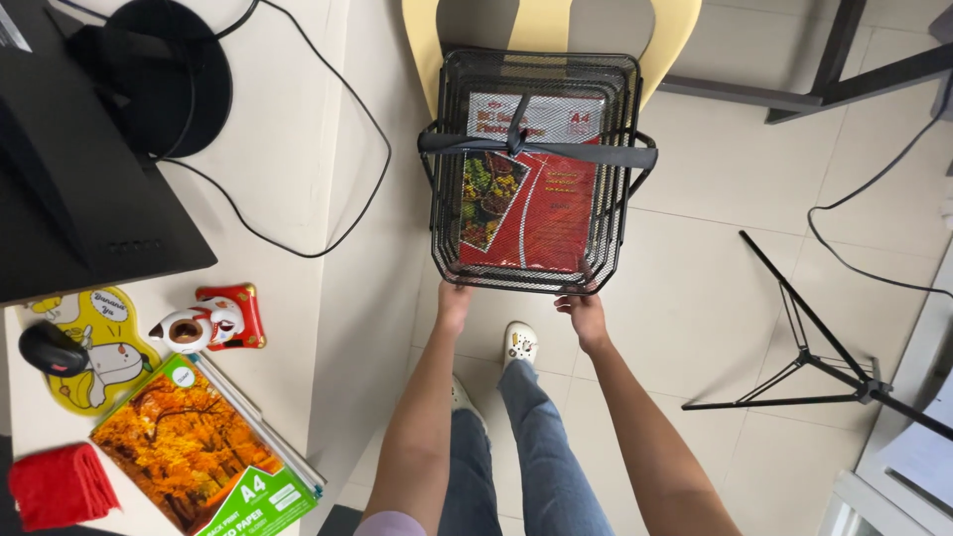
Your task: The person places a red cloth on a desk, then repeatedly takes stacks of paper and packages of photo paper from a wire basket on a chair and places them on the desk. The person also flips through a stack of paper on the desk.
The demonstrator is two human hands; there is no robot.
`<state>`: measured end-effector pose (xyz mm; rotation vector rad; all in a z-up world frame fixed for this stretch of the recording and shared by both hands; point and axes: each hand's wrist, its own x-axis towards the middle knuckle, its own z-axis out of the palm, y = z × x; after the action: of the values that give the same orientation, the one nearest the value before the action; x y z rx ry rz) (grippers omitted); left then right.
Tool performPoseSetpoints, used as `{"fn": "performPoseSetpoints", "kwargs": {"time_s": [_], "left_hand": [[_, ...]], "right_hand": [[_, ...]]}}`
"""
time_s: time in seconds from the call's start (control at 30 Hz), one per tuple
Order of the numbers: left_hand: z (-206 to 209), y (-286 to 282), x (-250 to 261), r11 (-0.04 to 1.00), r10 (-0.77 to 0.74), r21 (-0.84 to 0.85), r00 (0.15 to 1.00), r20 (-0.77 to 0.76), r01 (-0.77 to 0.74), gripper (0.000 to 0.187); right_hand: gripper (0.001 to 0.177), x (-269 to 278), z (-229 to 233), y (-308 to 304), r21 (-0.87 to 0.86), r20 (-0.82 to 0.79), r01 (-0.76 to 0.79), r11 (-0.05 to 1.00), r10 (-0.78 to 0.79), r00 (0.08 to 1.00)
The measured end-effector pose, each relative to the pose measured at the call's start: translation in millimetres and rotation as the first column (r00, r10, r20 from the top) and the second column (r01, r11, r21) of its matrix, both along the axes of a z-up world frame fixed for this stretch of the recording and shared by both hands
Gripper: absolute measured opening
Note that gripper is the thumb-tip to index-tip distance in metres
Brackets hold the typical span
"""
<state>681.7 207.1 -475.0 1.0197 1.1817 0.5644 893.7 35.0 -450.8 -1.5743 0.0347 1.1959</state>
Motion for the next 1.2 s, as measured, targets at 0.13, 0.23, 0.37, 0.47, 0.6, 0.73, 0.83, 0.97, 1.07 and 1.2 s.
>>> {"fn": "performPoseSetpoints", "kwargs": {"time_s": [0.13,0.23,0.37,0.47,0.6,0.73,0.83,0.97,1.07,1.2], "left_hand": [[-29.7,-12.9,-11.5,0.999,0.033,-0.028,0.996,0.083,-0.031,0.008],[-24.0,-13.1,-5.5,0.993,0.085,-0.098,0.986,0.14,-0.072,0.005],[6.8,-5.5,4.3,0.937,0.171,-0.332,0.974,0.15,-0.113,0.016],[-27.1,-5.9,-4.4,0.914,0.218,-0.38,0.961,0.168,-0.14,0.02],[-84.1,-16.8,-9.2,0.928,0.315,-0.263,0.932,0.179,-0.263,0.02],[-52.7,-28.0,-0.2,0.89,0.411,-0.278,0.9,0.147,-0.361,0.018],[-19.2,-39.3,-1.2,0.853,0.47,-0.309,0.877,0.103,-0.421,0.017],[-10.9,-61.7,-21.0,0.841,0.494,-0.291,0.867,0.07,-0.456,0.018],[-5.5,-84.3,-41.5,0.831,0.492,-0.312,0.87,0.031,-0.459,0.018],[-12.1,-117.6,-74.5,0.8,0.481,-0.414,0.877,0.009,-0.435,0.015]], "right_hand": [[0.016,-3.3,-25.6,-9.8,-0.004,0.013,0.009,1.0,-0.009,1.0],[0.016,-2.5,-15.4,-2.3,-0.018,0.031,-0.001,1.0,0.002,1.0],[0.016,-2.5,-17.6,-5.4,-0.033,0.038,-0.013,0.999,0.014,0.999],[0.016,-3.1,-29.5,-11.6,-0.019,0.043,-0.014,1.0,0.015,0.999],[0.026,-4.0,12.6,2.5,-0.024,0.03,-0.023,0.999,0.024,0.999],[0.033,-5.0,18.8,-0.7,-0.064,0.086,-0.02,0.998,0.025,0.996],[0.029,-6.7,1.5,-17.2,-0.148,0.222,-0.015,0.989,0.048,0.974],[0.027,-7.5,11.0,-19.4,-0.145,0.307,0.028,0.989,0.018,0.952],[0.032,-10.6,18.3,-21.4,-0.124,0.307,0.03,0.992,0.009,0.952],[0.041,-9.8,69.1,1.2,-0.181,0.054,-0.005,0.983,0.015,0.998]]}}
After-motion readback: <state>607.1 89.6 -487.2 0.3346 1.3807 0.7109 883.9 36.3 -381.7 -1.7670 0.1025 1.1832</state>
